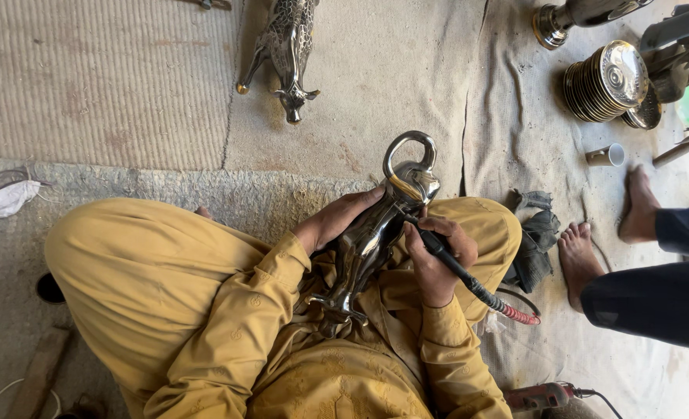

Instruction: The person sits cross-legged on the floor holding a brass bull figurine on their lap and engraves its surface with a handheld rotary engraving tool, repositioning and turning the figurine to reach different areas. Other finished brass animal figurines and stacked brass dishes lie on the cloth around them.

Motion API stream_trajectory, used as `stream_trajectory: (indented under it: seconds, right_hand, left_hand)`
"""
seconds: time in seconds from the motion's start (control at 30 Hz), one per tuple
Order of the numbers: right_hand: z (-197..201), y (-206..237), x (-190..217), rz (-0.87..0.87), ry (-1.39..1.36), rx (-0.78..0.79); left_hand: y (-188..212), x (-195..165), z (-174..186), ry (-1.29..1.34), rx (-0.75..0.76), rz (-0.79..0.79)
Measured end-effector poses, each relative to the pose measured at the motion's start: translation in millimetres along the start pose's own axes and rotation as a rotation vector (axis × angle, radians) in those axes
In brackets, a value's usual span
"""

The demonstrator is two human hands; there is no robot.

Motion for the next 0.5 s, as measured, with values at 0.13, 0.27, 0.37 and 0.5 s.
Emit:
stream_trajectory:
  seconds: [0.13, 0.27, 0.37, 0.5]
  right_hand:
    - [2.0, 1.1, -1.9, -0.001, 0.008, -0.002]
    - [3.0, 1.3, -4.1, 0.002, -0.025, -0.006]
    - [2.9, 2.2, -2.8, 0.036, -0.051, -0.005]
    - [3.3, 2.6, -4.0, 0.018, -0.067, -0.005]
  left_hand:
    - [1.4, -0.9, -0.5, 0.037, 0.014, -0.02]
    - [1.4, -1.4, -0.3, 0.056, 0.012, -0.018]
    - [1.2, -1.4, -0.6, 0.042, 0.022, -0.023]
    - [0.2, -0.8, 0.1, -0.003, 0.011, -0.01]
Point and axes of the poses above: each hand's wrist, its own y-axis away from the middle knuckle, its own z-axis out of the back of the hand, x = y × z, the point moved 5 cm from there along -y, towards the middle knuckle, and after that the axes turned 2 degrees about -y, right-handed, at the moved point
